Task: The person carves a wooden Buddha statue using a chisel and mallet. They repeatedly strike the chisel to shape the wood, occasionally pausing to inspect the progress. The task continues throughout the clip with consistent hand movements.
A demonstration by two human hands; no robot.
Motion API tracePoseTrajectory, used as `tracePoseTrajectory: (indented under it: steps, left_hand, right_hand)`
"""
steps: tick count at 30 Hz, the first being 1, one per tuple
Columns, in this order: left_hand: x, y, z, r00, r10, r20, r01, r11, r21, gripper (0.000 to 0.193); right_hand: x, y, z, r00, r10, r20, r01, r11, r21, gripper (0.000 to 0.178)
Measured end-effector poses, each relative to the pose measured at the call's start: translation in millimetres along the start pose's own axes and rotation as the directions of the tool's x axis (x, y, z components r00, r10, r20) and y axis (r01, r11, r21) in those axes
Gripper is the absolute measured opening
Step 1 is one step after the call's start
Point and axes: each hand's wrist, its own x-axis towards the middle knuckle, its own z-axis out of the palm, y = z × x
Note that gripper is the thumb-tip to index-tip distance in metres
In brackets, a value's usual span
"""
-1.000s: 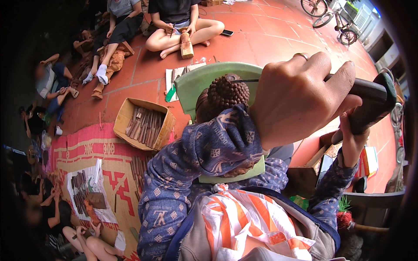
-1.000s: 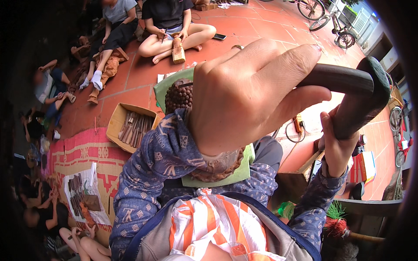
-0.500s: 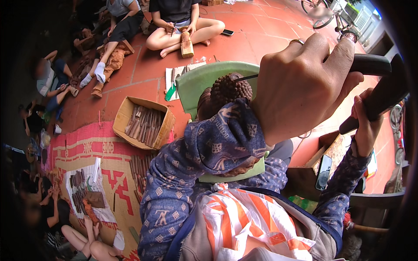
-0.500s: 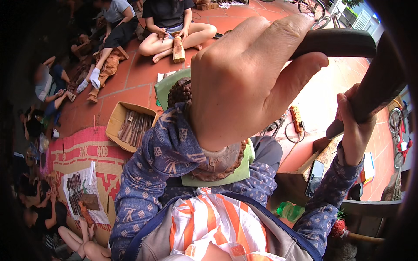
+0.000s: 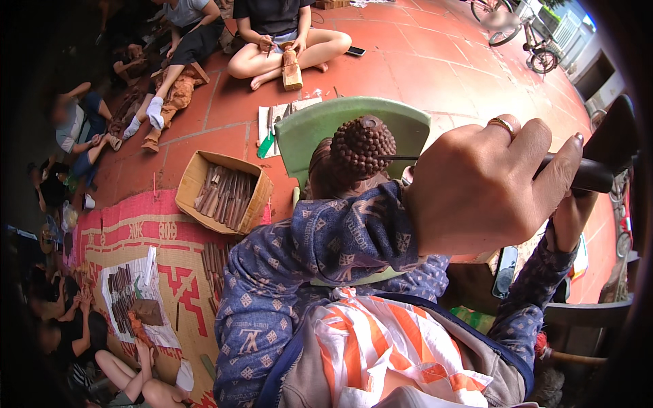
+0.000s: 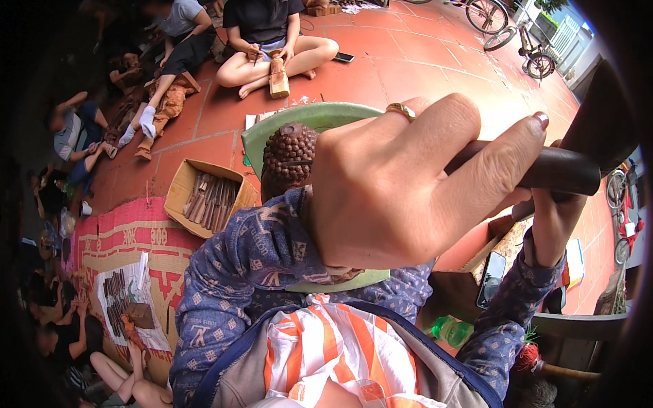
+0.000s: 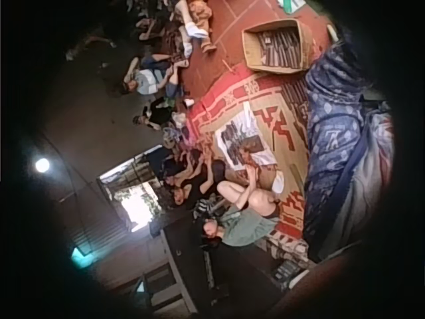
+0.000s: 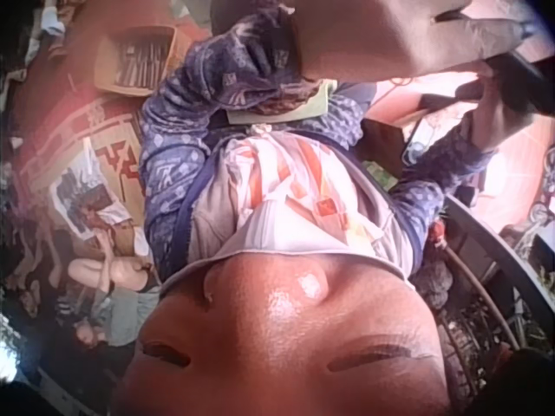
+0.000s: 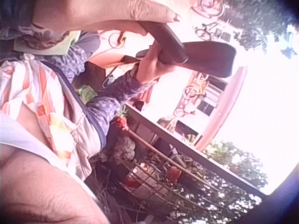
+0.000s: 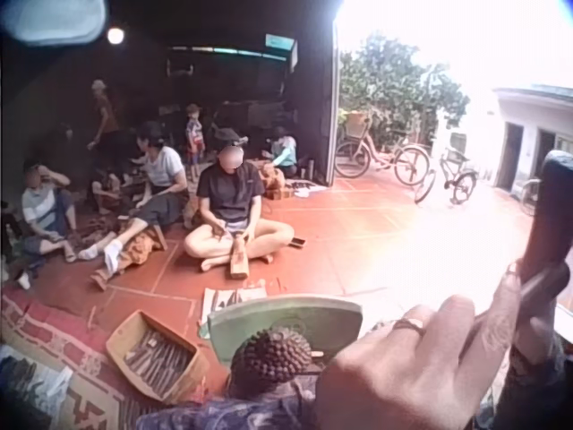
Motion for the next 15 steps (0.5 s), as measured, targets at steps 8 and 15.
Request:
tracePoseTrajectory:
  steps: [8, 15]
  left_hand:
    - [-4, -8, 7, 0.987, -0.023, 0.158, 0.044, 0.991, -0.129, 0.024]
    - [-5, -13, 13, 0.984, -0.055, 0.169, 0.074, 0.991, -0.113, 0.028]
  right_hand:
    - [-8, 8, -1, 0.996, -0.033, 0.082, 0.027, 0.997, 0.076, 0.027]
    - [-17, 11, -3, 0.999, 0.047, 0.028, -0.046, 0.998, -0.030, 0.021]
